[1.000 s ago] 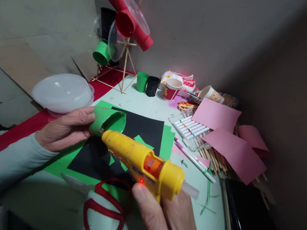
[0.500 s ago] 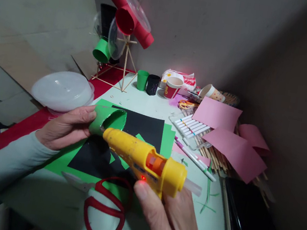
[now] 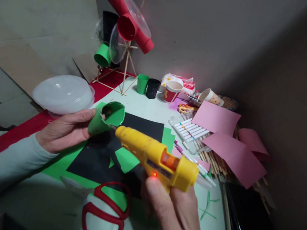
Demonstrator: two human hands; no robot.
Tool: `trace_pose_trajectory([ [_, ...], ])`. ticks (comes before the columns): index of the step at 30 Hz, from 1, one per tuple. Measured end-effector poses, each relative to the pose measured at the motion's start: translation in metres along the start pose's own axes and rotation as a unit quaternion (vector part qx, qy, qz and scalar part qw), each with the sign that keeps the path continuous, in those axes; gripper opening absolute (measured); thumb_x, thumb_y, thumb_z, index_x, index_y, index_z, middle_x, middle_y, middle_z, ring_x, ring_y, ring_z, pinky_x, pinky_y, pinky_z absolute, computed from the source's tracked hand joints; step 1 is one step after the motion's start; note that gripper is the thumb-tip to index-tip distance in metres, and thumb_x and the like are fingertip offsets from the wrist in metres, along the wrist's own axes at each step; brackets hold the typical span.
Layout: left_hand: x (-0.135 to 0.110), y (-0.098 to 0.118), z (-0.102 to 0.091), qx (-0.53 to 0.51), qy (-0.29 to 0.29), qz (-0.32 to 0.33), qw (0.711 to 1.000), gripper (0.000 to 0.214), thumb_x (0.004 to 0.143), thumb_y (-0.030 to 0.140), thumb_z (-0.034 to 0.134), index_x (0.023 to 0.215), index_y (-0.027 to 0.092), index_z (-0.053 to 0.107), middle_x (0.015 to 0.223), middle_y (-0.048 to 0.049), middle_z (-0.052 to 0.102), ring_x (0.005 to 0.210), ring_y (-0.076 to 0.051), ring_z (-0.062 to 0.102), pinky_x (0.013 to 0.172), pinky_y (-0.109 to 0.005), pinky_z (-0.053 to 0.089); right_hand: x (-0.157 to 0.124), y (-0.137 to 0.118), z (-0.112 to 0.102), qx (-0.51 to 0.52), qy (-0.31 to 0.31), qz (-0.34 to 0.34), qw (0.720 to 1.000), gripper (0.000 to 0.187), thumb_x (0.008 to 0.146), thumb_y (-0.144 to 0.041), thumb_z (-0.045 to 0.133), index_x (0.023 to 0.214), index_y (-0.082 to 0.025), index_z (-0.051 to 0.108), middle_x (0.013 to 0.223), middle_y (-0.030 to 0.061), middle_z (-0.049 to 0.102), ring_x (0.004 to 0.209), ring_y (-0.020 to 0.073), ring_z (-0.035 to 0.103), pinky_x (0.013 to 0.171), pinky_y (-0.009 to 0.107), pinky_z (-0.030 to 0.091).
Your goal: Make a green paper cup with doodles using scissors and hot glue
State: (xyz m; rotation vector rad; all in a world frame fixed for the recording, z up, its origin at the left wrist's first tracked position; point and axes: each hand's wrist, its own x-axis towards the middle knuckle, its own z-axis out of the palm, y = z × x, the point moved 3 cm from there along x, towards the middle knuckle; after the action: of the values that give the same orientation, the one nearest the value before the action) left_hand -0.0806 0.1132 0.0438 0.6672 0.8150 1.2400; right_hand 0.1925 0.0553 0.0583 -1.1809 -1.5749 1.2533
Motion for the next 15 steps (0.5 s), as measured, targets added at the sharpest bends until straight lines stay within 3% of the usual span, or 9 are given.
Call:
trace_pose_trajectory([
  [4,-0.001,0.000,0.002,-0.007,-0.015,-0.003,1.000,0.025,0.081,0.015,0.079,0.106,0.015,0.076,0.106,-0.0068,0.078,0.108,-0.023,0.071,0.086,-0.026,0.059,0.009,0.006,0.003,0.148,-0.012,0.037,0.988,0.038,0.096,-0.054,0.054,0.075,-0.024,0.063,0.057,-0.0007,0.049,0.046,0.0137,0.046,0.040,0.024,0.041],
  [6,-0.002,-0.001,0.002,0.001,-0.011,-0.012,1.000,0.023,0.079,0.012,0.080,0.101,0.016,0.076,0.100,-0.0059,0.078,0.103,-0.022,0.071,0.081,-0.024,0.059,0.012,0.006,0.005,0.204,-0.012,0.051,0.978,0.033,0.094,-0.055,0.057,0.081,-0.025,0.064,0.060,-0.0016,0.050,0.044,0.0127,0.045,0.038,0.024,0.042],
  [11,-0.004,-0.003,0.001,-0.017,0.032,-0.026,0.999,0.016,0.073,0.005,0.083,0.076,0.016,0.073,0.073,-0.0006,0.072,0.070,-0.012,0.067,0.063,-0.017,0.055,0.015,-0.002,0.010,0.206,-0.011,0.057,0.977,0.040,0.090,-0.059,0.060,0.085,-0.020,0.067,0.060,-0.0004,0.054,0.043,0.0114,0.046,0.037,0.023,0.044],
  [15,-0.006,-0.002,0.004,0.005,0.022,-0.020,1.000,0.008,0.081,0.009,0.079,0.084,0.015,0.075,0.080,-0.0031,0.074,0.072,-0.013,0.068,0.068,-0.019,0.057,0.014,-0.007,0.012,0.217,-0.012,0.063,0.974,0.042,0.092,-0.058,0.057,0.087,-0.018,0.072,0.058,0.0011,0.057,0.044,0.0112,0.046,0.042,0.023,0.041],
])
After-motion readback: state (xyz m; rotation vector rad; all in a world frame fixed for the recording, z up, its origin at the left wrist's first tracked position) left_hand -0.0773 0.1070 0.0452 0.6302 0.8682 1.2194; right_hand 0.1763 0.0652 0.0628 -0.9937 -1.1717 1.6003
